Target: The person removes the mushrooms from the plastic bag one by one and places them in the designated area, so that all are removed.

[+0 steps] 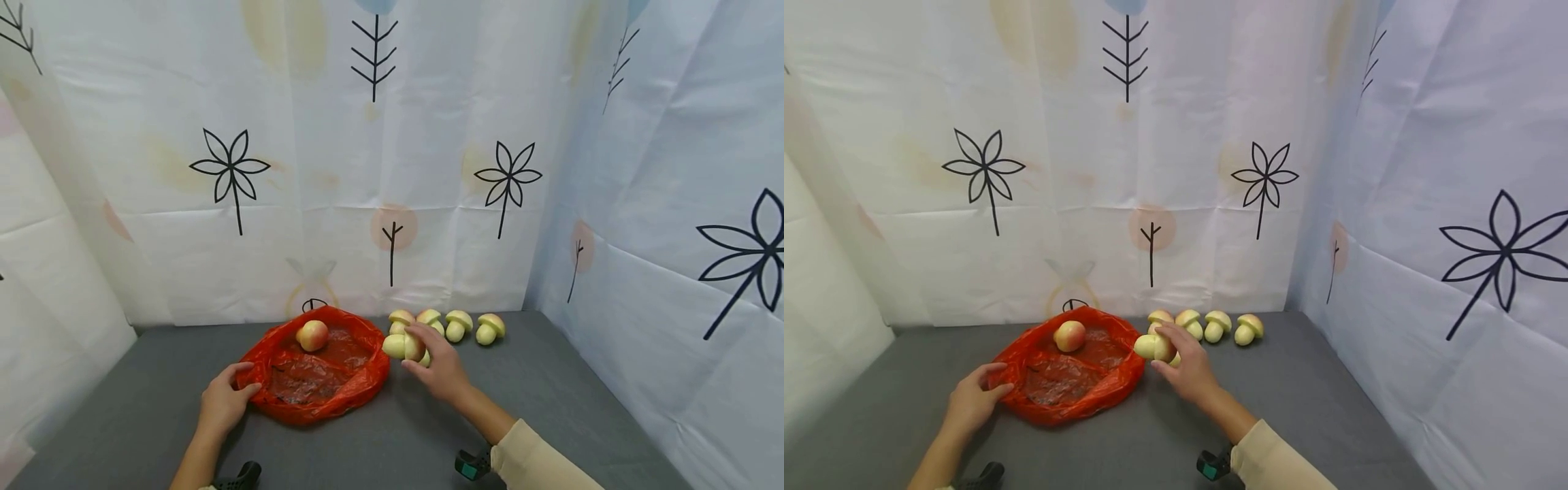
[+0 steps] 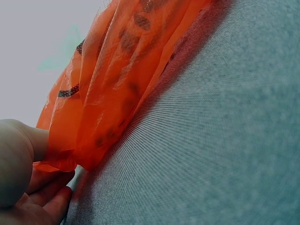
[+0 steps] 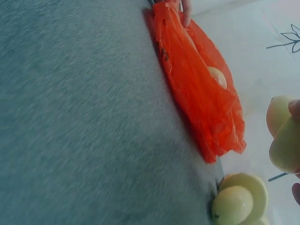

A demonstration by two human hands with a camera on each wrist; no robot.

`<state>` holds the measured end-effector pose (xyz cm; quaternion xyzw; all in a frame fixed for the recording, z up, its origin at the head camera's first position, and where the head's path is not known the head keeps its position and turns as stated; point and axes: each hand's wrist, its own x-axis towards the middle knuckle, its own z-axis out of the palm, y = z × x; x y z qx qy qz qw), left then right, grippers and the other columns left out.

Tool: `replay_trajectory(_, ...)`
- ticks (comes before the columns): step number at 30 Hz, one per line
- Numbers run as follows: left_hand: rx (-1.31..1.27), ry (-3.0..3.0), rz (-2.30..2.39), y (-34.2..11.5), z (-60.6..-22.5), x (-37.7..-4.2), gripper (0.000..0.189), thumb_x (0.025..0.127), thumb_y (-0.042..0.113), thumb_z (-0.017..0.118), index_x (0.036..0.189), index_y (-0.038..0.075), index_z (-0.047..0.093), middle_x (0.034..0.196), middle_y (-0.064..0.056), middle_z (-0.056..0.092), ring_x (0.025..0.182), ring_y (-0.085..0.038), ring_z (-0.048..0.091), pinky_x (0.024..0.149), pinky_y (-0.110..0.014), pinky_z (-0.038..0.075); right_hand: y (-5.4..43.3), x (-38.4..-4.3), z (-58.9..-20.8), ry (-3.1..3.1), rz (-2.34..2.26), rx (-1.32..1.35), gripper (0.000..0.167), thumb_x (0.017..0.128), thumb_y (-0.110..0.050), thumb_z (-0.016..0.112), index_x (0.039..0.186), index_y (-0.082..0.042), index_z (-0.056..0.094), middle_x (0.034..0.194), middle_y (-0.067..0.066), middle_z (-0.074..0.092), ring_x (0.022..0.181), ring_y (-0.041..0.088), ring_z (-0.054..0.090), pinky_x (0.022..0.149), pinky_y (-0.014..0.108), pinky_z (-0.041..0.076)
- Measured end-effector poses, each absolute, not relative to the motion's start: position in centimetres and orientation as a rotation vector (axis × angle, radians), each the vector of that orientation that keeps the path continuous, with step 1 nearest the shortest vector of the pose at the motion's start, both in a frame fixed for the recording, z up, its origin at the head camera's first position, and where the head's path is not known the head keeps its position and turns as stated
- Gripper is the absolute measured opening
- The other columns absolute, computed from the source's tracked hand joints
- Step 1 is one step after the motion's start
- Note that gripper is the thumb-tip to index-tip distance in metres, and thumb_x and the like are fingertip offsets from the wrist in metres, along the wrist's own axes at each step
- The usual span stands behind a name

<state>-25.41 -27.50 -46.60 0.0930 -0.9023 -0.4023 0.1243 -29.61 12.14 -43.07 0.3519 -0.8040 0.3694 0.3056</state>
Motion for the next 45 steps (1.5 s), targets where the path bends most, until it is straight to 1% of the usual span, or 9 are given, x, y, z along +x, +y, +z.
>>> replay_trajectory(5,0.276,-2.631,-1.178,-27.5,-46.7,-25.4,0.047,0.090,0.017,0.069,0.131,0.000,0.053,0.132,-0.034,0.050,0.116,-0.050,0.047,0.091,-0.062,0.038,13.2,-29.4,-43.7,-2.130,0.971,0.899,0.061,0.071,-0.009,0.086,0.126,-0.005,0.060,0.130,0.015,0.058,0.118,0.030,0.055,0.089,0.046,0.048)
replay_trajectory(11,0.279,-2.632,-1.199,-27.4,-46.6,-25.5,0.047,0.091,0.018,0.068,0.132,0.001,0.052,0.133,-0.033,0.049,0.117,-0.048,0.047,0.092,-0.062,0.038,14.8,-29.0,-44.3,-2.170,1.009,0.842,0.061,0.072,-0.007,0.085,0.127,-0.005,0.060,0.126,0.014,0.059,0.096,0.022,0.059,0.076,0.036,0.051)
replay_trajectory(20,0.247,-2.612,-1.167,-27.5,-46.9,-25.6,0.046,0.090,0.016,0.069,0.131,0.001,0.053,0.134,-0.033,0.048,0.117,-0.051,0.044,0.090,-0.063,0.037,17.6,-28.5,-44.7,-2.282,1.001,0.774,0.057,0.071,-0.007,0.085,0.124,-0.005,0.062,0.119,0.007,0.060,0.084,0.012,0.052,0.074,0.041,0.053)
replay_trajectory(24,0.230,-2.606,-1.160,-27.5,-47.0,-25.6,0.046,0.090,0.016,0.068,0.131,0.000,0.053,0.134,-0.034,0.048,0.116,-0.052,0.045,0.089,-0.063,0.038,18.6,-28.3,-45.0,-2.413,1.008,0.732,0.055,0.073,-0.010,0.085,0.123,-0.006,0.063,0.116,0.004,0.061,0.084,0.011,0.054,0.076,0.042,0.053)
replay_trajectory(30,0.235,-2.604,-1.168,-27.5,-47.0,-25.5,0.046,0.090,0.016,0.068,0.131,0.000,0.053,0.132,-0.034,0.049,0.115,-0.051,0.046,0.089,-0.062,0.038,19.9,-28.4,-45.5,-2.589,1.015,0.692,0.055,0.076,-0.017,0.084,0.125,-0.009,0.061,0.118,0.006,0.063,0.095,0.023,0.063,0.080,0.042,0.053)
replay_trajectory(34,0.247,-2.612,-1.178,-27.5,-47.0,-25.5,0.046,0.091,0.017,0.068,0.131,0.001,0.053,0.132,-0.034,0.049,0.115,-0.049,0.047,0.089,-0.062,0.039,20.4,-28.8,-45.7,-2.630,1.060,0.672,0.054,0.077,-0.020,0.083,0.125,-0.010,0.060,0.116,0.008,0.064,0.098,0.027,0.065,0.080,0.043,0.052)
replay_trajectory(36,0.255,-2.617,-1.185,-27.6,-47.0,-25.5,0.047,0.091,0.018,0.068,0.132,0.001,0.053,0.132,-0.033,0.050,0.115,-0.049,0.047,0.089,-0.062,0.039,20.6,-29.0,-45.7,-2.621,1.072,0.684,0.053,0.077,-0.018,0.083,0.124,-0.009,0.060,0.116,0.008,0.064,0.099,0.028,0.064,0.080,0.044,0.052)
replay_trajectory(43,0.263,-2.620,-1.190,-27.6,-47.0,-25.6,0.047,0.091,0.019,0.068,0.131,0.001,0.053,0.133,-0.033,0.050,0.117,-0.049,0.046,0.091,-0.062,0.037,20.9,-29.8,-45.7,-2.539,0.961,0.759,0.051,0.076,-0.005,0.081,0.124,-0.008,0.062,0.114,0.005,0.062,0.091,0.019,0.057,0.079,0.047,0.051)
replay_trajectory(45,0.265,-2.616,-1.191,-27.5,-47.0,-25.6,0.047,0.091,0.018,0.069,0.131,0.001,0.053,0.133,-0.033,0.050,0.117,-0.049,0.046,0.091,-0.063,0.037,21.0,-29.9,-45.7,-2.535,0.952,0.757,0.052,0.076,-0.002,0.081,0.124,-0.008,0.063,0.114,0.006,0.062,0.093,0.019,0.058,0.079,0.048,0.051)
